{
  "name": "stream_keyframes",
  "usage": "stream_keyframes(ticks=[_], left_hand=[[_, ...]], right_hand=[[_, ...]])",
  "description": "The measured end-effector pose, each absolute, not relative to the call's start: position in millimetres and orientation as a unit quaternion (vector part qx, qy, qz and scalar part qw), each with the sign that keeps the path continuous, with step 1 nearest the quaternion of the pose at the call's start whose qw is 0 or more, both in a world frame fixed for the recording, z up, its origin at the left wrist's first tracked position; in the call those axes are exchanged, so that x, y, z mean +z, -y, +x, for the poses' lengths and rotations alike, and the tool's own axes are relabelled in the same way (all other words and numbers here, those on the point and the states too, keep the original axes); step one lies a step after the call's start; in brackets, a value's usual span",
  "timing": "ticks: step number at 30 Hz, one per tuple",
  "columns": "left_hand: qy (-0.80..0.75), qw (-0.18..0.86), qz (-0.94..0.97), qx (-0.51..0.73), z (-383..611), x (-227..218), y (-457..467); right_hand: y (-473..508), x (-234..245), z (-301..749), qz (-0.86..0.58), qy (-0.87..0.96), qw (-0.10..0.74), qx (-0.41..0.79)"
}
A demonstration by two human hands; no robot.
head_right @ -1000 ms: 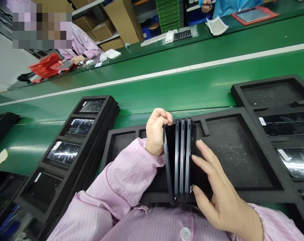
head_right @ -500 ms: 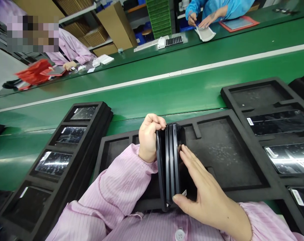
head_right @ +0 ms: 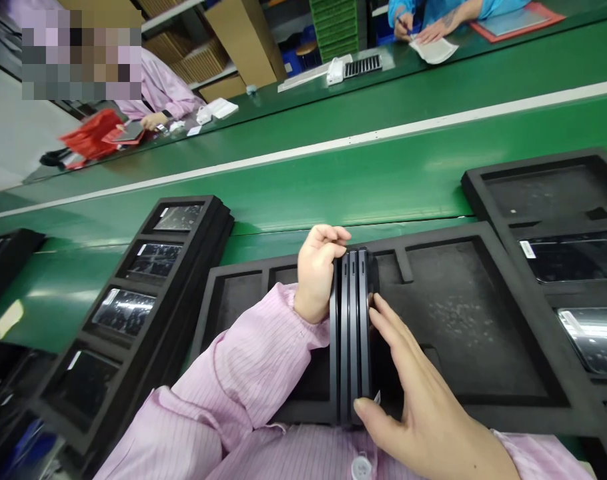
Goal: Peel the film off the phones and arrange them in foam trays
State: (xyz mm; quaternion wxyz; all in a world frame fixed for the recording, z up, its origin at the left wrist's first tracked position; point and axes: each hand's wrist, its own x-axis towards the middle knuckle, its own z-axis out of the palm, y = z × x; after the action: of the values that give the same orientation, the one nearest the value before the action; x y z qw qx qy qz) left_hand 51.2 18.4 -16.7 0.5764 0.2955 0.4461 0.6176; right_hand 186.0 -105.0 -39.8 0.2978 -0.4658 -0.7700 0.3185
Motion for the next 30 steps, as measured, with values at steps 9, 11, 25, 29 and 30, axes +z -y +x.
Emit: stream_keyframes(ticks=[9,11,25,29,30], left_hand=[[-0.414,0.641,0.265,0.59,51,-24,-20],[-0.412,0.643,0.266,0.589,50,-23,-20],[-0.42,0.64,0.288,0.575,46,-26,-20],[-0.428,0.628,0.313,0.57,50,-29,-19],[-0.434,0.62,0.326,0.567,53,-30,-19]], right_hand=[[99,-42,186,-0.447,0.793,0.309,0.274],[98,-42,185,-0.444,0.802,0.31,0.253],[101,-50,189,-0.432,0.832,0.3,0.177],[95,-46,194,-0.411,0.853,0.29,0.138],[92,-42,194,-0.379,0.873,0.291,0.099]])
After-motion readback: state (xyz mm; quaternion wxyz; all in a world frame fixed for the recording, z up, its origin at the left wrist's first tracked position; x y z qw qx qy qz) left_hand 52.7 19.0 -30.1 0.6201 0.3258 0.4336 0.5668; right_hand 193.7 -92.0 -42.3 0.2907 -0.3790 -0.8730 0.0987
